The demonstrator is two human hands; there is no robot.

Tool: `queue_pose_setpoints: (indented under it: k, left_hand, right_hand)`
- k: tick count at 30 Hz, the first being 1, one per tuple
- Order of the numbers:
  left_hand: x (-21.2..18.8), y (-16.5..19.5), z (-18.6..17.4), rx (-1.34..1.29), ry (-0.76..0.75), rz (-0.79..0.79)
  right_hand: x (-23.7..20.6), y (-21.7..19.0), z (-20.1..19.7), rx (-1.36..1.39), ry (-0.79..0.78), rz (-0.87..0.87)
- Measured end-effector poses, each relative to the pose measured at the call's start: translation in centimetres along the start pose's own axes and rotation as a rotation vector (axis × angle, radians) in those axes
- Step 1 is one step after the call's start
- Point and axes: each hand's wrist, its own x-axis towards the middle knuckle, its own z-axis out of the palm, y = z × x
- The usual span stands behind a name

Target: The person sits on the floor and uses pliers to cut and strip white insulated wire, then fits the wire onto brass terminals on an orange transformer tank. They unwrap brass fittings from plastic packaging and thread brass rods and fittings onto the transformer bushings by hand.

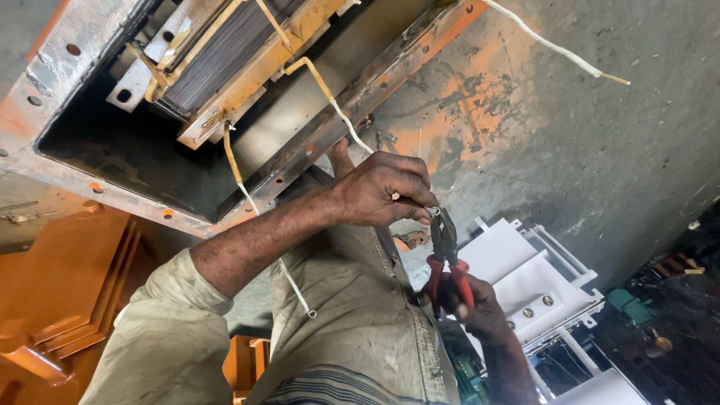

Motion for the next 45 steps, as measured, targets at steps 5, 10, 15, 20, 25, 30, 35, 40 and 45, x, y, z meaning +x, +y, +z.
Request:
queue_pose_setpoints:
  k: [5, 10, 15, 20, 25, 30, 35, 40, 45]
  left_hand:
    - [-0.8, 0.0, 0.0, -0.039, 0.09, 0.039]
    - [-1.3, 0.8, -0.2, 0.033, 0.083, -0.029]
    - [-1.3, 1.6, -0.5, 0.073, 0.078, -0.075]
    - [-1.4, 1.6, -0.7, 0.055, 0.061, -0.059]
    - [-1.4, 1.1, -0.8, -0.024, 0.023, -0.031]
    - [-1.3, 1.0, -1.0, -0.063, 0.008, -0.049]
    - [-1.2, 0.9, -0.8, -0.109, -0.015, -0.087]
    - [-1.3, 0.4, -0.7, -0.14, -0.032, -0.051]
    - [-1.3, -0.1, -0.7, -0.145, -0.04, 0.002]
  right_hand:
    - [1.1, 3.7, 0.5, -0.149, 0.164, -0.215]
    - [3.2, 4.7, -0.4, 0.239, -0.065, -0.107]
    - [3.8, 3.2, -0.3, 0.102, -0.224, -0.161]
    - [4.0, 1.8, 0.6, -0.058, -0.168, -0.088]
    - [4.3, 0.2, 1.5, -0.078, -0.202, -0.189]
    - [4.3, -0.6, 1.9, -0.196, -0.141, -0.112]
    - [3.1, 1.4, 0.8, -0.218, -0.054, -0.048]
    - [2.7, 3.7, -0.7, -0.189, -0.092, -0.131]
    - [2.8, 3.4, -0.1, -0.089, -0.144, -0.163]
